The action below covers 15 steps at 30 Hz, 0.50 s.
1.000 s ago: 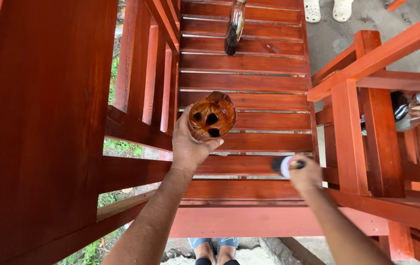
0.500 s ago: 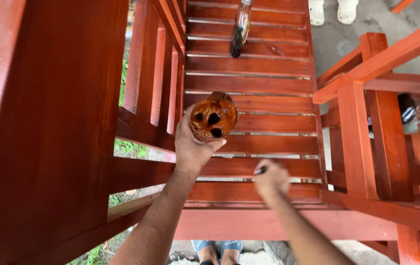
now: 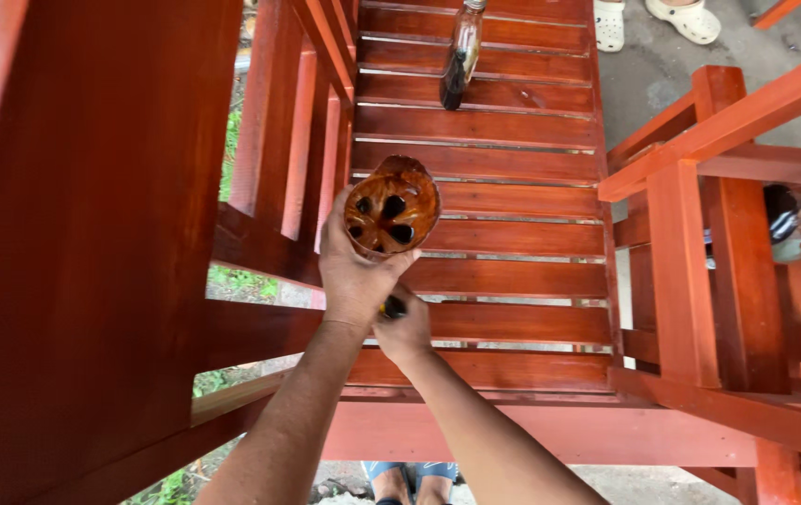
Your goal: The person pours dark varnish from a bottle into a cut plastic container, then uses a brush to apply the varnish onto the legs and frame of red-painted wooden furniture, working along the lower rails and slats while holding the container in one hand.
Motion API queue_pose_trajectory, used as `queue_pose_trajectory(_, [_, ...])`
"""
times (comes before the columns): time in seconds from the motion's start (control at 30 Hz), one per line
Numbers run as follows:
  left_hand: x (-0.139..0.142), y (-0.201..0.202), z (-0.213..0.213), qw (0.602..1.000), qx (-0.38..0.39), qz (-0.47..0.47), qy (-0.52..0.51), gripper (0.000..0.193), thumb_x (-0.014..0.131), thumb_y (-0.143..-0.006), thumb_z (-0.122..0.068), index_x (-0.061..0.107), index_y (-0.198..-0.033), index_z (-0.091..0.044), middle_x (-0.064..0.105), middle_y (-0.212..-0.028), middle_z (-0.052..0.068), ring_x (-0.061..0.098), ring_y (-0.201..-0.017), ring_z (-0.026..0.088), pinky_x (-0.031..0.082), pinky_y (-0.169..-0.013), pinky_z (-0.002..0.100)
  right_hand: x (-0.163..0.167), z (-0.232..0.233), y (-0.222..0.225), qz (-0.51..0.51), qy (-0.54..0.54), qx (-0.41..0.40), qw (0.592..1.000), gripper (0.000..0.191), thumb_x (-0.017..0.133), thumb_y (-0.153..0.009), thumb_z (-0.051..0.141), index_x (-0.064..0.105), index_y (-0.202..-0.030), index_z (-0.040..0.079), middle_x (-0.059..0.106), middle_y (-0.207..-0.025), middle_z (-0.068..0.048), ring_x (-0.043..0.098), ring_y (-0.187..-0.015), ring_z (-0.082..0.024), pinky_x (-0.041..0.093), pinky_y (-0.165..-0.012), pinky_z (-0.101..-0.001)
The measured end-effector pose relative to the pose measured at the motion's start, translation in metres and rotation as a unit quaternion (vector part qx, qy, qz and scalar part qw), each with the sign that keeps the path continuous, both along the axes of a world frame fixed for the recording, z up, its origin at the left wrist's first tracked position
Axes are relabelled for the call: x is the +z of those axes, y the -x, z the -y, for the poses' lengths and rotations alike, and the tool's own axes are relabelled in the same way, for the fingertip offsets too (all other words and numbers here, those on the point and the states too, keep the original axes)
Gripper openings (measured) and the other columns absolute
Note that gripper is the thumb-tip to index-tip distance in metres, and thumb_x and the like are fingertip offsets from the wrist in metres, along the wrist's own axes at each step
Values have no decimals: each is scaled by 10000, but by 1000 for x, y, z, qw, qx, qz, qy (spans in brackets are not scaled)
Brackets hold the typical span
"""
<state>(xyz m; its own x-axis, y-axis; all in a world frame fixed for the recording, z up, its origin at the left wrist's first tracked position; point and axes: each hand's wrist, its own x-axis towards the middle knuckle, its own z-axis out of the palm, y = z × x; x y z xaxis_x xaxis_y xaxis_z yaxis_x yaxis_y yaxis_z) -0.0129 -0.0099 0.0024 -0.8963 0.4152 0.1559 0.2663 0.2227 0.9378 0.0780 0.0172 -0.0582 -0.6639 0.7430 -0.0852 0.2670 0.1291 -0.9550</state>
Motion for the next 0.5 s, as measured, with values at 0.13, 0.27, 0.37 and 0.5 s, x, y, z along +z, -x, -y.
queue_pose_trajectory(0.13, [-6, 0, -1, 1000, -5, -13, -16, 1105, 975, -587, -155, 384, -1516, -70, 484, -1427, 186, 592, -1282, 288, 547, -1091, 374, -18, -25, -9, 72, -13, -21, 997, 210, 745, -748, 15, 749, -932, 116, 774, -902, -76, 723, -854, -184, 551, -775, -318])
queue_pose_trajectory(0.27, [-15, -1, 1, 1000, -8, -8, 1, 1097, 980, -589, -161, 389, -1508, -68, 487, -1429, 185, 587, -1283, 298, 548, -1088, 389, -36, -89, -67, 77, -64, -119, 988, 157, 782, -795, 43, 752, -924, 126, 748, -878, -19, 673, -841, -137, 551, -779, -306])
queue_pose_trajectory(0.37, [-21, 2, -8, 995, -39, 42, -86, 1090, 976, -593, -173, 378, -1498, -69, 495, -1453, 174, 567, -1326, 299, 541, -1113, 390, -39, -141, -109, 81, -175, -153, 969, 165, 831, -761, 67, 751, -898, 113, 768, -937, -56, 709, -917, -177, 547, -846, -335])
queue_pose_trajectory(0.5, [-27, 1, 4, 997, -44, -16, 62, 1110, 1016, -533, -144, 426, -1471, -84, 470, -1447, 187, 518, -1330, 335, 483, -1119, 412, -14, -168, -128, 210, -125, -166, 955, 156, 811, -793, 15, 755, -901, 112, 744, -929, -85, 698, -886, -209, 546, -824, -369])
